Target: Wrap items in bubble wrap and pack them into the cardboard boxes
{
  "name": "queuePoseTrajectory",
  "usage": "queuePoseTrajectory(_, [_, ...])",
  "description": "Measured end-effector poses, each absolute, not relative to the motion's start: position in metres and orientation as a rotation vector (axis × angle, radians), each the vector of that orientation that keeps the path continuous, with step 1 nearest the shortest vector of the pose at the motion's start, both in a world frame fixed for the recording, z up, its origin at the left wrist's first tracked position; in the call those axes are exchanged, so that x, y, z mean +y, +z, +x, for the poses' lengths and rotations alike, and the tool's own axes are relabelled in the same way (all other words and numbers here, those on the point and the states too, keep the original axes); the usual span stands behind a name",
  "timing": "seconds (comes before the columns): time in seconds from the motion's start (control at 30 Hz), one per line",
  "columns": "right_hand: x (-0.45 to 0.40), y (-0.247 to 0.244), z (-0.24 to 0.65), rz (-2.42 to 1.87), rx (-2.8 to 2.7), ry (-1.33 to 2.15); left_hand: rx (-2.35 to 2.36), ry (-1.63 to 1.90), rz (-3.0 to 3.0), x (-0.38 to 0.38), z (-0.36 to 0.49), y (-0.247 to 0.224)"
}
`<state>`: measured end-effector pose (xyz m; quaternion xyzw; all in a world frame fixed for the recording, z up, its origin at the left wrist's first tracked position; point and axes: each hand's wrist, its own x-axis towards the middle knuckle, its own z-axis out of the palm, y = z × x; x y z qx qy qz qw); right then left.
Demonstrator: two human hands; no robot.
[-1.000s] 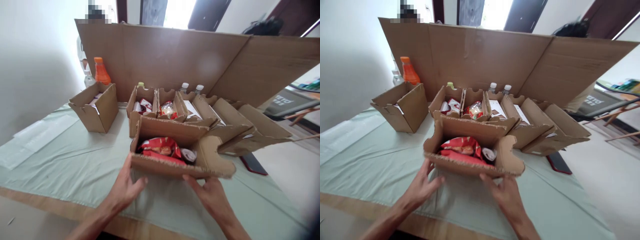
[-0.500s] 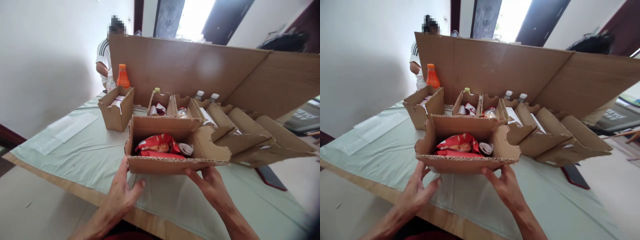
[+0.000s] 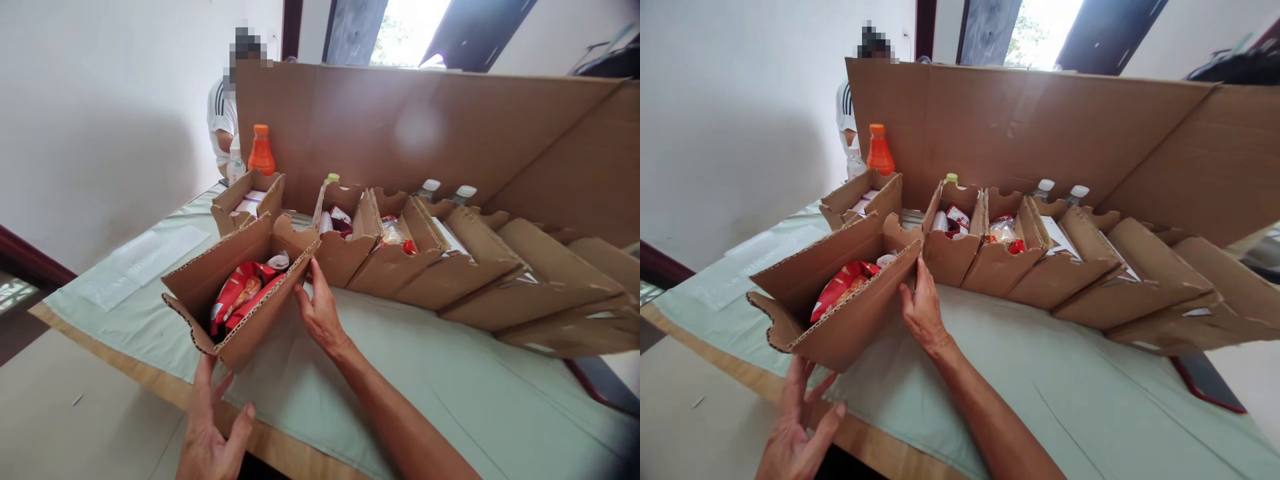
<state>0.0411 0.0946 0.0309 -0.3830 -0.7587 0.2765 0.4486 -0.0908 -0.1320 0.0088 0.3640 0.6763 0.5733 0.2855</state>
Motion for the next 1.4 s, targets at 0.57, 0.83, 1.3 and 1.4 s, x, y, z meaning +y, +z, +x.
queuePoseTrajectory(0.57, [0.087,-0.042,0.031,-1.116,-1.612,0.744,1.645,1.520,1.272,-0.092,-0.083,0.006])
queuePoseTrajectory(0.83, [0.087,-0.046,0.028,-1.090,-1.545,0.806,1.513,1.391,1.421,-0.044,-0.080,0.007])
queuePoseTrajectory(1.3, [0.085,-0.033,0.031,-1.163,-1.475,0.881,1.531,1.198,1.458,0.049,-0.086,-0.001])
queuePoseTrajectory(1.4, [0.084,-0.029,0.033,-1.153,-1.499,0.891,1.503,1.110,1.606,0.002,-0.094,-0.007])
